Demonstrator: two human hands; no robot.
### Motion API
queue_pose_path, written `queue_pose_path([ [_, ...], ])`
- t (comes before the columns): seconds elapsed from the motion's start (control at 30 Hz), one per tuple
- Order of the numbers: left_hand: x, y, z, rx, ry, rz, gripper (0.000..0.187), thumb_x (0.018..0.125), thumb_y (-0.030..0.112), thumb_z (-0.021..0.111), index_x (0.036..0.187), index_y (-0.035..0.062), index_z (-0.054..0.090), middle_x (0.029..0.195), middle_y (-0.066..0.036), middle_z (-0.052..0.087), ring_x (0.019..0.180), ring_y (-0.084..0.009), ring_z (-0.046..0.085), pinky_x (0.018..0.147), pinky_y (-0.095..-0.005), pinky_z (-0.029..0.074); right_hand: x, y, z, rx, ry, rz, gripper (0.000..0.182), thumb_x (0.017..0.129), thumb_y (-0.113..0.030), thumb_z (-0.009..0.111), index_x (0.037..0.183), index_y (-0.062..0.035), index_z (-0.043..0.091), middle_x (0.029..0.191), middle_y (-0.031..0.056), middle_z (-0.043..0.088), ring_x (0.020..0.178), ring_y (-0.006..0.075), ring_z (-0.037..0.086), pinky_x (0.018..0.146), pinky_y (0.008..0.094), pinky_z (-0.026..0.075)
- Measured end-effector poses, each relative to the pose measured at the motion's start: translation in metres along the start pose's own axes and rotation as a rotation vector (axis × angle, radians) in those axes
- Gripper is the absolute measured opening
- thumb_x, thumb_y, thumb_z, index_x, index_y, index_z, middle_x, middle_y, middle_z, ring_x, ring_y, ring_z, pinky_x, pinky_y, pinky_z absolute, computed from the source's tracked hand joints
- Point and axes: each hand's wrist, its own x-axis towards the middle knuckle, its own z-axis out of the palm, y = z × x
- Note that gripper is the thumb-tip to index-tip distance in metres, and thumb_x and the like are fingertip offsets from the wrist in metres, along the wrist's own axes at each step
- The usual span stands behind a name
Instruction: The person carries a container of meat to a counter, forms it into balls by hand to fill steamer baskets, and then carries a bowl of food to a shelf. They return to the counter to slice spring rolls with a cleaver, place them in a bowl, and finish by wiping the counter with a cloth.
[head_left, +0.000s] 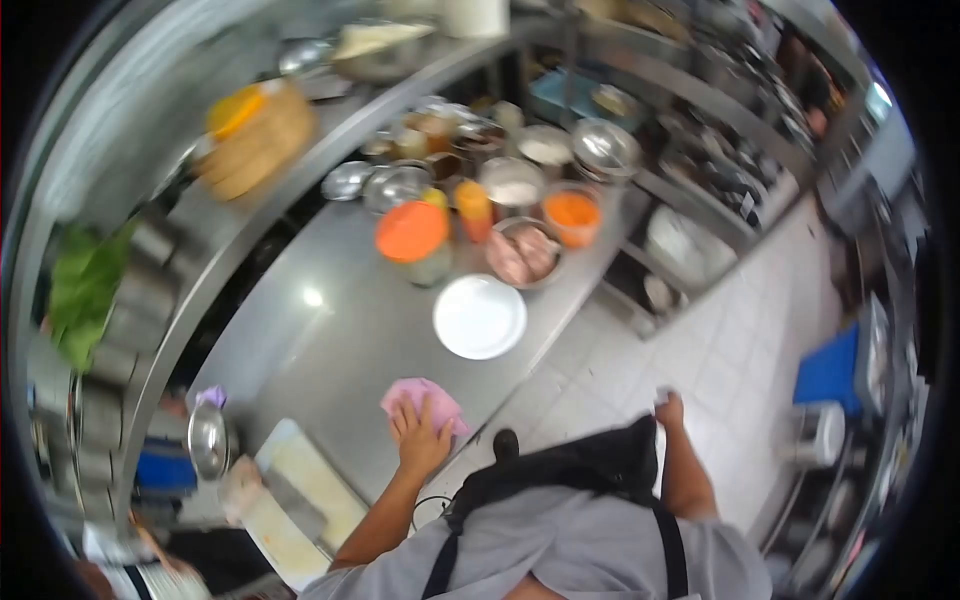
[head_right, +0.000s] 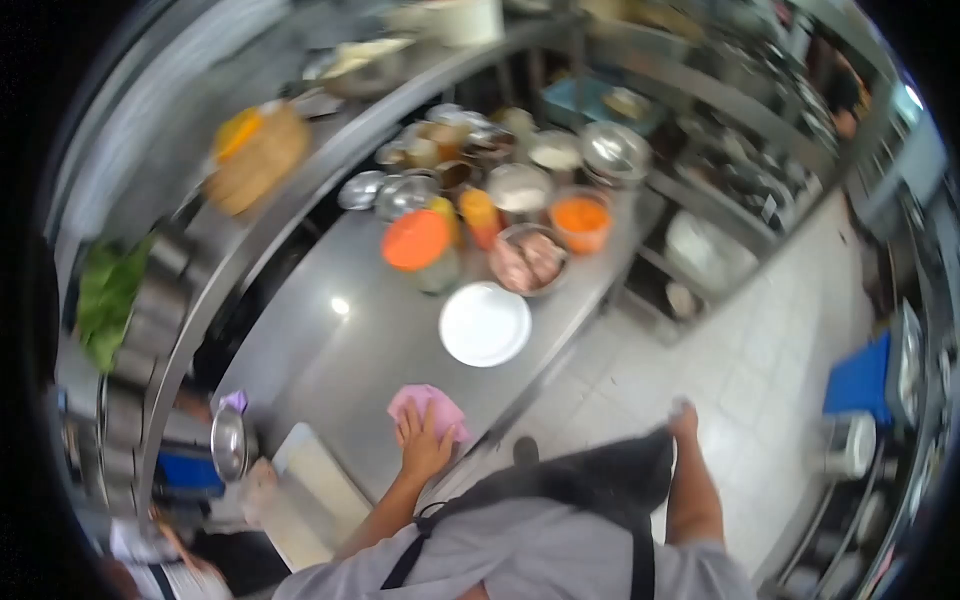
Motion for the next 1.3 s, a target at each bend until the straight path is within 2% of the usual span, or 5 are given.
queue_pose_path([
  [0.17, 0.017, 0.018, 0.026, 0.147, 0.145, -0.019, 0.069, 0.088, 0.039, 0.056, 0.146, 0.0101, 0.033, 0.151, -0.034, 0.013, 0.138, -0.0541, 0.011, 0.109, -0.0647, 0.009, 0.047, -0.085, -0.055, 0.341, -0.086, 0.023, 0.027, 0.084, -0.026, 0.068, 0.099, -0.0040, 0.066, 0.066, 0.0155, 0.066, 0.051, 0.0238, 0.065, 0.062, 0.0346, 0.054],
  [0.33, 0.044, 0.061, 0.045, 0.200, 0.128, -0.164, 0.069, 0.090, 0.041, 0.052, 0.148, 0.0098, 0.030, 0.151, -0.034, 0.011, 0.138, -0.0547, 0.010, 0.109, -0.0642, 0.008, 0.125, -0.113, -0.041, 0.136, -0.146, -0.225, 0.027, 0.080, -0.025, 0.066, 0.098, -0.0042, 0.066, 0.101, 0.0225, 0.066, 0.099, 0.0380, 0.062, 0.087, 0.0444, 0.049],
  [0.97, 0.082, 0.117, 0.065, 0.386, 0.278, -0.086, 0.063, 0.094, 0.036, 0.047, 0.141, -0.0034, 0.033, 0.144, -0.037, 0.026, 0.132, -0.0542, 0.027, 0.109, -0.0573, 0.022, 0.213, -0.186, 0.085, 0.610, -0.420, -0.345, 0.022, 0.086, -0.022, 0.063, 0.086, -0.0013, 0.056, 0.076, 0.0191, 0.064, 0.071, 0.0316, 0.064, 0.066, 0.0411, 0.050],
  [1.1, 0.078, 0.109, 0.072, 0.386, 0.327, -0.149, 0.065, 0.092, 0.036, 0.050, 0.141, -0.0029, 0.034, 0.144, -0.037, 0.027, 0.132, -0.0545, 0.027, 0.109, -0.0575, 0.022, 0.230, -0.237, -0.055, 0.842, -0.067, -0.160, 0.024, 0.084, -0.025, 0.067, 0.084, -0.0024, 0.059, 0.075, 0.0167, 0.062, 0.071, 0.0348, 0.061, 0.063, 0.0431, 0.048],
  [1.3, 0.072, 0.117, 0.067, 0.316, 0.315, -0.200, 0.068, 0.086, 0.035, 0.056, 0.140, -0.0019, 0.037, 0.143, -0.037, 0.027, 0.132, -0.0549, 0.026, 0.108, -0.0573, 0.023, 0.270, -0.372, -0.196, 0.183, 0.537, -1.135, 0.019, 0.084, -0.026, 0.066, 0.088, -0.0078, 0.065, 0.091, 0.0105, 0.066, 0.092, 0.0259, 0.060, 0.087, 0.0398, 0.042],
])
